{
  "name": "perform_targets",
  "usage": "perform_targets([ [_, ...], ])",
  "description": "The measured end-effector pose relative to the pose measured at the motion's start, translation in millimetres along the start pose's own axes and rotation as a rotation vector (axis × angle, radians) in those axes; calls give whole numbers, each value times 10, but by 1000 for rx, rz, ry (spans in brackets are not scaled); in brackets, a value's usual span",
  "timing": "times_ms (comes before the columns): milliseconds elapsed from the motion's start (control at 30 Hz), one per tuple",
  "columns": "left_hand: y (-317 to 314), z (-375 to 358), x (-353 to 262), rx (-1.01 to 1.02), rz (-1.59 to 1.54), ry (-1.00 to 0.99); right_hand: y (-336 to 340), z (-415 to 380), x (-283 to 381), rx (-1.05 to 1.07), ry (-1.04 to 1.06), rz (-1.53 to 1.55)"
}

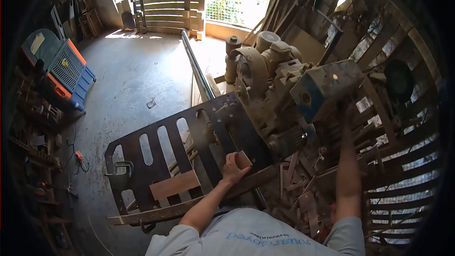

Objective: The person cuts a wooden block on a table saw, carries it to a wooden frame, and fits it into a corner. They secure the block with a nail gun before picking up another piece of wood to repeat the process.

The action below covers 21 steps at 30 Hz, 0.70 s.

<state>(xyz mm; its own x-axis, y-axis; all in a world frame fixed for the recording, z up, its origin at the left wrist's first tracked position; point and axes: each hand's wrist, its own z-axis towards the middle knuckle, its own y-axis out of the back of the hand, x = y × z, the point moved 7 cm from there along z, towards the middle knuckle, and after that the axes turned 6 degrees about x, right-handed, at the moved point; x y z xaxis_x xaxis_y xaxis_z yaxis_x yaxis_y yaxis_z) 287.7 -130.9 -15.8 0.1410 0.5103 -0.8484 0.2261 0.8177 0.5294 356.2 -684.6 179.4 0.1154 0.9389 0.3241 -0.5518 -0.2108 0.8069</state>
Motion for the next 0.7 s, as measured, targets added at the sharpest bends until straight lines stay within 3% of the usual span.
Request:
perform_targets([
  [33, -41, -11, 28, 5, 21, 2, -170, -31, -357, 93, -89, 82],
  [67, -92, 60, 23, 15, 41, -4, 27, -113, -135, 141, -202, 239],
  [133, -224, 121, -3, 51, 42, 28, 644, -482, 622, -40, -17, -174],
  [200, -435, 197, 12, 133, 89, 63, 1010, -848, 1320, 289, -363, 251],
  [267, -540, 252, -161, 241, 132, 13, 1008, -1417, 2093, 431, -456, 452],
  [333, -671, 293, -133, 234, 73, -136, 533, -2011, 2498, 676, -354, 592],
  [367, -615, 287, -146, 123, 56, -209, 263, -2233, 2680, 844, -394, 575],
  [400, -577, 251, -183, 131, 59, -201, -70, -2487, 2778, 900, -362, 631],
  [467, -495, 226, 2, 185, -48, 276, -562, -2824, 2955, 806, -118, 577],
  [567, -684, 210, 142, 196, -71, 230, -1043, -2997, 3041, 707, -63, 557],
  [700, -893, 289, 37, 254, -82, 192, -1405, -3066, 2885, 974, -135, 354],
])
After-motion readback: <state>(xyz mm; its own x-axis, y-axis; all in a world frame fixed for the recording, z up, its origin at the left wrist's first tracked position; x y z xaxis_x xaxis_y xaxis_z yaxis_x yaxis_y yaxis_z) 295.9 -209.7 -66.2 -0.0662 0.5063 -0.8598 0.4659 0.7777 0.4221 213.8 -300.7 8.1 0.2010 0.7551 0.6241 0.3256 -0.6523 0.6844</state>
